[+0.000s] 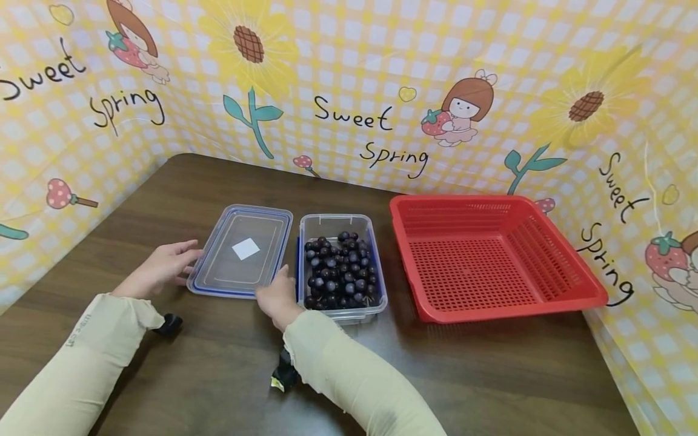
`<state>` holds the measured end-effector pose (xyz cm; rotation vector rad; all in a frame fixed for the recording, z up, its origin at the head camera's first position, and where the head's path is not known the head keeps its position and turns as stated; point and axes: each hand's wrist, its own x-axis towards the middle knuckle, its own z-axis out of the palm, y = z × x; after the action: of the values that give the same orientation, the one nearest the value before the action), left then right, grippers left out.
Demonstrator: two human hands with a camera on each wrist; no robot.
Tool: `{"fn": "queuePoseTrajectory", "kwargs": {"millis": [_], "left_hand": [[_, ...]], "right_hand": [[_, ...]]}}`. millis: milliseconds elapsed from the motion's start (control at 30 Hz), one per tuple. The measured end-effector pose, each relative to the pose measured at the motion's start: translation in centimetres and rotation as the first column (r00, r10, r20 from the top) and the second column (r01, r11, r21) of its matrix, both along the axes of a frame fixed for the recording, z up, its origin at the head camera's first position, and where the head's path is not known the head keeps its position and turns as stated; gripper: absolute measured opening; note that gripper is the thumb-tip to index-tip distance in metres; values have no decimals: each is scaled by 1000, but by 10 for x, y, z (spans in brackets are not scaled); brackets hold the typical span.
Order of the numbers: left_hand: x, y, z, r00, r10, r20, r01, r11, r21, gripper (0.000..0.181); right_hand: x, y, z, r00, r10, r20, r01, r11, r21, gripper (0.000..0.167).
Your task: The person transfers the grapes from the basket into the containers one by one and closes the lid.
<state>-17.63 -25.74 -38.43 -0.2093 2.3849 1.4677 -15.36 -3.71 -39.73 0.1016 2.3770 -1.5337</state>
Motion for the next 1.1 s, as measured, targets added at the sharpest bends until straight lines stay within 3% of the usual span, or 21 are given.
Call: {"fn": "queuePoseTrajectory", "kwargs": {"millis": [167, 367, 567, 767, 967, 1100], "left_hand": [[2, -6, -6, 999, -38, -19, 38, 999, -22, 57], [3, -11, -7, 998, -32, -47, 31, 999, -17, 54], [4, -17, -1, 998, -14, -68, 17, 999, 35, 55], [4, -20, 8, 996, -12, -92, 19, 997, 72, 55], [8, -12, 16, 996, 11, -91, 3, 988, 156, 59], [10, 2, 23, 992, 5, -128, 23, 975, 220, 58]], "right_hand": [[1, 3, -1, 998, 56, -19, -56, 998, 28, 68], [1, 4, 3, 996, 88, -26, -88, 996, 0, 71], [-2, 5, 11, 992, 108, -70, -109, 994, -3, 75], [-6, 11, 23, 979, 152, -135, -155, 988, -13, 61], [-9, 28, 39, 975, 184, -125, -194, 978, -72, 53], [-10, 49, 50, 967, 226, -121, -232, 972, -37, 64]]}}
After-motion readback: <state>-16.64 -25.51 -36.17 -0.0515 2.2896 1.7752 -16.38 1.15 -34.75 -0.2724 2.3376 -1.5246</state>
